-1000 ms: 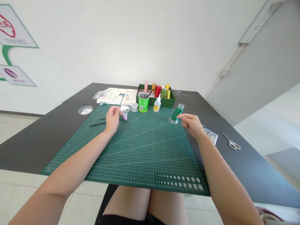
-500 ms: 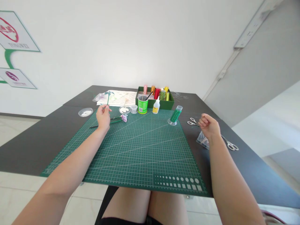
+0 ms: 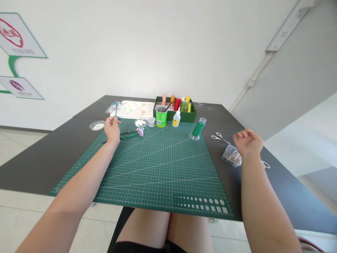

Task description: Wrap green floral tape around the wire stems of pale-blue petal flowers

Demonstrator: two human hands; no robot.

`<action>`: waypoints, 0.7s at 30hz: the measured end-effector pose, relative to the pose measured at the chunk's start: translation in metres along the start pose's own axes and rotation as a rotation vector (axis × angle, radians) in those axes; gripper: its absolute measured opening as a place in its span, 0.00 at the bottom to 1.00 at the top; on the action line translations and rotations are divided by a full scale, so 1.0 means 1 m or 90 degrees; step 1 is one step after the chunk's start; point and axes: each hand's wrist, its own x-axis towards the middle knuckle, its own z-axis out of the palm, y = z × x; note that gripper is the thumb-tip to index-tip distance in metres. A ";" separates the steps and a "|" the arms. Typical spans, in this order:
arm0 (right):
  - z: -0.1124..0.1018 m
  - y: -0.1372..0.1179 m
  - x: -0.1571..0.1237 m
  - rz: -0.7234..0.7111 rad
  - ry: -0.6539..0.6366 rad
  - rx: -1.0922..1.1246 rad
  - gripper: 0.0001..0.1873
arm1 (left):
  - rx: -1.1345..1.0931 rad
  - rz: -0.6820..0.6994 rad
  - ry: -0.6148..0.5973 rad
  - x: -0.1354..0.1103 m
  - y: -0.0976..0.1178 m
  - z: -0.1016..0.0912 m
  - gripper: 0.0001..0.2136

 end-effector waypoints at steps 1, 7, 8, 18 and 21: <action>-0.001 -0.001 0.000 0.001 0.008 0.006 0.08 | 0.000 0.001 0.004 0.001 0.000 0.000 0.01; -0.002 -0.003 -0.002 0.001 0.017 0.021 0.06 | -0.004 0.000 0.024 0.004 0.000 -0.002 0.01; -0.001 -0.004 -0.003 -0.002 0.014 0.021 0.06 | -0.005 -0.001 0.026 0.004 0.000 -0.003 0.02; -0.001 -0.013 0.000 -0.057 -0.035 -0.203 0.09 | -0.004 -0.011 0.042 0.010 -0.005 -0.004 0.01; -0.008 -0.007 0.004 -0.081 -0.028 -0.388 0.10 | -0.001 -0.010 0.046 0.009 -0.007 -0.004 0.02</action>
